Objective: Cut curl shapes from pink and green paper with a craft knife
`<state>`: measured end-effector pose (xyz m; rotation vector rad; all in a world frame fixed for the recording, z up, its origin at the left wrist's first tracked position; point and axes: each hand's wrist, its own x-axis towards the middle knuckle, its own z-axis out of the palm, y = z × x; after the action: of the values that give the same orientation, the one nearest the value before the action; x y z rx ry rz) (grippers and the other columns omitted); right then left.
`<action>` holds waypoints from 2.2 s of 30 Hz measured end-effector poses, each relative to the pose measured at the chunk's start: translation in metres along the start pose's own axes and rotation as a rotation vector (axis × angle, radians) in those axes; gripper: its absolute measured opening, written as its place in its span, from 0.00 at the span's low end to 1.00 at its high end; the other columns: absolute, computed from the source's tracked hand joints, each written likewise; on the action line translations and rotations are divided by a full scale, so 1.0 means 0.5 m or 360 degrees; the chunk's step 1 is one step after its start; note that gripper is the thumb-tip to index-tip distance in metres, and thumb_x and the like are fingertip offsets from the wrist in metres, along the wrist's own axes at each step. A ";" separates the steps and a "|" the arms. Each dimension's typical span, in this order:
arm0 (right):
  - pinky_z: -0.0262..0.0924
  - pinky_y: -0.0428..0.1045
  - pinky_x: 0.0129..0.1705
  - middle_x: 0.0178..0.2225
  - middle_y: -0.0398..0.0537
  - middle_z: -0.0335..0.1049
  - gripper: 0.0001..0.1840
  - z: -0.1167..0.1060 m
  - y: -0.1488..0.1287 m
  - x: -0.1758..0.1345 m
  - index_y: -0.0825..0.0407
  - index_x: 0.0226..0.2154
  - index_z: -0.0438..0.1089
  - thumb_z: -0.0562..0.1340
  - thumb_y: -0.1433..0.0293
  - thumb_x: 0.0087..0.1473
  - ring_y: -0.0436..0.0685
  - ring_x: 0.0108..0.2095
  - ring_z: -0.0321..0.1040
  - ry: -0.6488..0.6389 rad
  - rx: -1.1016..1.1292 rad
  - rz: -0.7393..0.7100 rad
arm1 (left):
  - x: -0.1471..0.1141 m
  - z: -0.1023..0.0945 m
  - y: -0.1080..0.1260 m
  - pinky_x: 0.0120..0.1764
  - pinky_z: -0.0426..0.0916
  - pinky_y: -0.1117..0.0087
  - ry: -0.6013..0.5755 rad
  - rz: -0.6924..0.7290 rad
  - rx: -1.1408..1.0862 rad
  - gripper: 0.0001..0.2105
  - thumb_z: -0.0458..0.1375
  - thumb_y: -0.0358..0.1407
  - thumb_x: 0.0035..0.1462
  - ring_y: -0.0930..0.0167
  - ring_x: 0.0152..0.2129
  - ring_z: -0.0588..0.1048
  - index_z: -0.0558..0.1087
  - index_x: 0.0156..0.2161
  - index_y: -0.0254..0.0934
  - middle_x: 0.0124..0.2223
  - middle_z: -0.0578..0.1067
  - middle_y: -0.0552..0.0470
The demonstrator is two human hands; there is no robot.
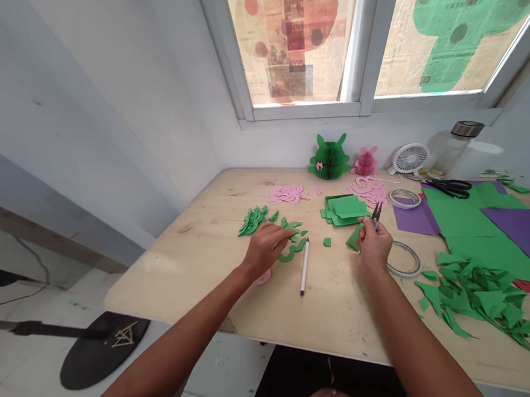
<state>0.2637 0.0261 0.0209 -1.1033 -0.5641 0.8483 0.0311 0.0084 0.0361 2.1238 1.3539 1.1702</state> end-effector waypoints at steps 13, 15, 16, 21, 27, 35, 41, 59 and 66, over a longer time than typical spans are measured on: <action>0.35 0.44 0.14 0.13 0.32 0.51 0.14 0.006 0.000 -0.010 0.52 0.24 0.67 0.66 0.59 0.42 0.44 0.13 0.41 -0.0041 -0.0029 0.0052 | -0.008 -0.068 0.007 0.25 0.62 0.73 -0.0071 -0.0368 0.0063 0.08 0.56 0.34 0.49 0.71 0.19 0.70 0.75 0.23 0.39 0.19 0.72 0.55; 0.35 0.44 0.14 0.13 0.32 0.50 0.14 0.007 0.001 -0.011 0.52 0.24 0.67 0.66 0.59 0.42 0.44 0.13 0.41 -0.0056 -0.0033 0.0054 | -0.008 -0.067 0.015 0.23 0.57 0.74 -0.0050 -0.0384 0.0205 0.10 0.55 0.32 0.48 0.73 0.17 0.66 0.69 0.18 0.39 0.17 0.68 0.56; 0.35 0.44 0.14 0.13 0.32 0.50 0.14 0.007 0.002 -0.012 0.52 0.24 0.68 0.66 0.59 0.43 0.44 0.13 0.42 -0.0063 -0.0035 0.0055 | -0.009 -0.064 0.021 0.23 0.55 0.74 -0.0022 -0.0386 0.0288 0.11 0.55 0.31 0.48 0.73 0.17 0.65 0.67 0.16 0.39 0.16 0.66 0.56; 0.35 0.44 0.14 0.13 0.32 0.51 0.13 0.010 0.002 -0.017 0.52 0.24 0.68 0.66 0.60 0.44 0.44 0.13 0.42 -0.0083 -0.0042 0.0071 | -0.021 -0.038 0.053 0.30 0.57 0.70 0.0106 -0.0326 0.0641 0.09 0.55 0.29 0.50 0.66 0.25 0.71 0.66 0.20 0.39 0.23 0.71 0.51; 0.35 0.44 0.13 0.14 0.32 0.51 0.14 0.012 0.004 -0.020 0.53 0.25 0.68 0.67 0.59 0.43 0.43 0.13 0.41 -0.0102 -0.0050 0.0085 | -0.022 -0.034 0.066 0.35 0.60 0.64 -0.0073 -0.0049 0.1344 0.09 0.54 0.28 0.52 0.60 0.28 0.73 0.67 0.22 0.37 0.25 0.73 0.45; 0.35 0.42 0.13 0.13 0.32 0.51 0.15 0.010 0.008 -0.022 0.54 0.26 0.69 0.67 0.59 0.41 0.43 0.13 0.41 -0.0137 -0.0055 0.0106 | 0.004 0.017 0.104 0.42 0.62 0.59 -0.0595 -0.0081 0.1315 0.04 0.58 0.27 0.51 0.60 0.29 0.75 0.71 0.26 0.35 0.25 0.75 0.45; 0.36 0.41 0.13 0.13 0.32 0.52 0.15 0.007 0.010 -0.022 0.54 0.25 0.69 0.67 0.59 0.40 0.42 0.13 0.42 -0.0150 -0.0072 0.0112 | -0.016 0.026 0.092 0.39 0.64 0.66 -0.0613 -0.0062 0.1151 0.03 0.57 0.30 0.56 0.65 0.33 0.76 0.74 0.35 0.38 0.34 0.78 0.50; 0.35 0.41 0.13 0.12 0.31 0.52 0.15 0.014 0.020 -0.030 0.54 0.26 0.70 0.67 0.60 0.40 0.42 0.13 0.41 -0.0144 -0.0113 0.0160 | 0.189 0.076 -0.026 0.45 0.62 0.67 -0.0860 0.0440 0.1298 0.19 0.50 0.25 0.60 0.66 0.48 0.71 0.70 0.53 0.43 0.50 0.73 0.48; 0.35 0.41 0.13 0.12 0.31 0.50 0.15 0.016 0.014 -0.023 0.53 0.25 0.69 0.68 0.59 0.40 0.42 0.13 0.41 -0.0106 -0.0113 0.0159 | 0.233 0.098 -0.027 0.35 0.64 0.69 -0.1150 0.0563 0.1416 0.16 0.50 0.24 0.57 0.66 0.36 0.74 0.73 0.46 0.40 0.41 0.74 0.46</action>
<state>0.2489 0.0222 0.0173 -1.1791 -0.6024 0.9610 0.0854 0.1225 0.0507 3.0206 1.2586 -0.2772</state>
